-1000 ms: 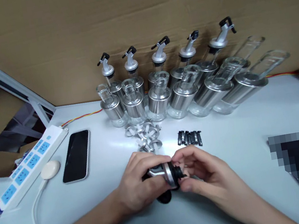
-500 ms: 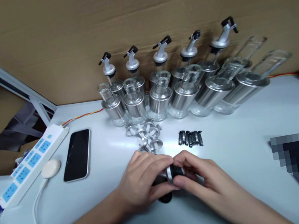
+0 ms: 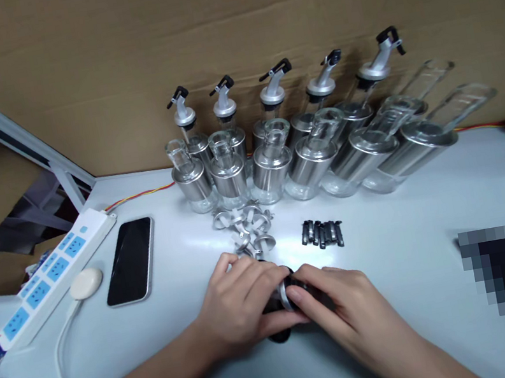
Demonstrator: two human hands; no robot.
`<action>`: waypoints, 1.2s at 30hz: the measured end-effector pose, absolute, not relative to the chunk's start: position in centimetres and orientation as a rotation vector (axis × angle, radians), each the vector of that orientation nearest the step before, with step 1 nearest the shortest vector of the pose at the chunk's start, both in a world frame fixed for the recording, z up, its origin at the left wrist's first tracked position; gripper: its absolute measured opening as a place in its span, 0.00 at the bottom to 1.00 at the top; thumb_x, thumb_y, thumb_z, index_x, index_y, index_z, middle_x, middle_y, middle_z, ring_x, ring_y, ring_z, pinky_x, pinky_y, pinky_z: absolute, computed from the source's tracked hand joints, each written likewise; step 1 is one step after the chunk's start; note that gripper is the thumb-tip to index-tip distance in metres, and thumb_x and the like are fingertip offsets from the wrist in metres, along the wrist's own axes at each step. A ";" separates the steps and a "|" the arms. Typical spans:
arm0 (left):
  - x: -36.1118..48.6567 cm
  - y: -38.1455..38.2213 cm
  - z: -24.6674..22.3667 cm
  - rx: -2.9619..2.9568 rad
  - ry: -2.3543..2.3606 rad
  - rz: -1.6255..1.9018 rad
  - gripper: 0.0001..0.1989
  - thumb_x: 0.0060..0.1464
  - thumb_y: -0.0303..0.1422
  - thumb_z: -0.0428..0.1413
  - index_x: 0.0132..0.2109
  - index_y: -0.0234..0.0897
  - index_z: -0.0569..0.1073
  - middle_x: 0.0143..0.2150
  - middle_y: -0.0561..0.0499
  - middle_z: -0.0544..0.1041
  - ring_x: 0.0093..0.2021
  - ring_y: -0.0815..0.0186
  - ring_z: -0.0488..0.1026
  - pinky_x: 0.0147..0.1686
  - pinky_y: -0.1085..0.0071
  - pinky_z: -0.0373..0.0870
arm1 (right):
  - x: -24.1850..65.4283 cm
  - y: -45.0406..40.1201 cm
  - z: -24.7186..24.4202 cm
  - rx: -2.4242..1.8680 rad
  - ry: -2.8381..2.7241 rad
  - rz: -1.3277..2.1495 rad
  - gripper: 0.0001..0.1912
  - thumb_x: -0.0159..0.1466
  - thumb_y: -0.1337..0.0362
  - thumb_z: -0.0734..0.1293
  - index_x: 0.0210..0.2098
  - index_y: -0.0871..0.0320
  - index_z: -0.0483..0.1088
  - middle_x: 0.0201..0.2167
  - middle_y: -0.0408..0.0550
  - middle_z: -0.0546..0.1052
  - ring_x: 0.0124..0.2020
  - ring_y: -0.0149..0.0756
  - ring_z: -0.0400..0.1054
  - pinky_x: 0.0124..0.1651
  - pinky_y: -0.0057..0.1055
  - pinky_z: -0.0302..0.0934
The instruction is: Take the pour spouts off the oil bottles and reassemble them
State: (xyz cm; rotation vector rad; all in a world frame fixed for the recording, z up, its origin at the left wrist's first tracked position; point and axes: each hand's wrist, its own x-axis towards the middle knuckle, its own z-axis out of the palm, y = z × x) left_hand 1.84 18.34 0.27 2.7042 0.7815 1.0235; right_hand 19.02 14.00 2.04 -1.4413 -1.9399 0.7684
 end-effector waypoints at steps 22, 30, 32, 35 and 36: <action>1.0 18.8 1.7 2.599 0.708 0.896 0.19 0.63 0.45 0.43 0.42 0.33 0.68 0.28 0.52 0.72 0.33 0.65 0.67 0.40 0.63 0.51 | 19.6 13.9 2.4 -1.246 -1.882 0.773 0.06 0.62 0.65 0.63 0.29 0.57 0.66 0.19 0.39 0.69 0.20 0.25 0.62 0.23 0.21 0.57; 0.7 19.0 3.4 2.280 0.684 0.579 0.23 0.63 0.48 0.42 0.41 0.33 0.70 0.28 0.52 0.68 0.32 0.67 0.64 0.36 0.68 0.55 | 20.7 14.9 2.4 -0.954 -2.197 0.474 0.04 0.65 0.68 0.61 0.35 0.59 0.66 0.22 0.44 0.71 0.23 0.30 0.62 0.27 0.27 0.59; 0.6 19.0 3.4 2.182 0.717 0.519 0.24 0.62 0.50 0.43 0.42 0.34 0.71 0.30 0.52 0.69 0.32 0.67 0.64 0.35 0.69 0.55 | 20.8 14.9 2.4 -0.924 -2.244 0.378 0.03 0.65 0.68 0.61 0.37 0.60 0.66 0.23 0.44 0.71 0.23 0.31 0.62 0.28 0.28 0.59; 0.5 19.1 3.3 2.046 0.759 0.430 0.25 0.60 0.53 0.43 0.42 0.37 0.72 0.31 0.53 0.70 0.31 0.68 0.63 0.36 0.70 0.57 | 20.8 14.7 2.2 -0.910 -2.326 0.259 0.04 0.66 0.69 0.61 0.39 0.61 0.66 0.24 0.45 0.72 0.25 0.32 0.64 0.30 0.30 0.59; 0.5 19.2 3.3 2.001 0.774 0.405 0.26 0.59 0.54 0.43 0.41 0.37 0.73 0.30 0.53 0.70 0.32 0.67 0.62 0.36 0.70 0.57 | 20.8 14.6 2.1 -0.912 -2.354 0.219 0.04 0.66 0.69 0.61 0.39 0.62 0.66 0.25 0.46 0.73 0.26 0.32 0.65 0.31 0.31 0.60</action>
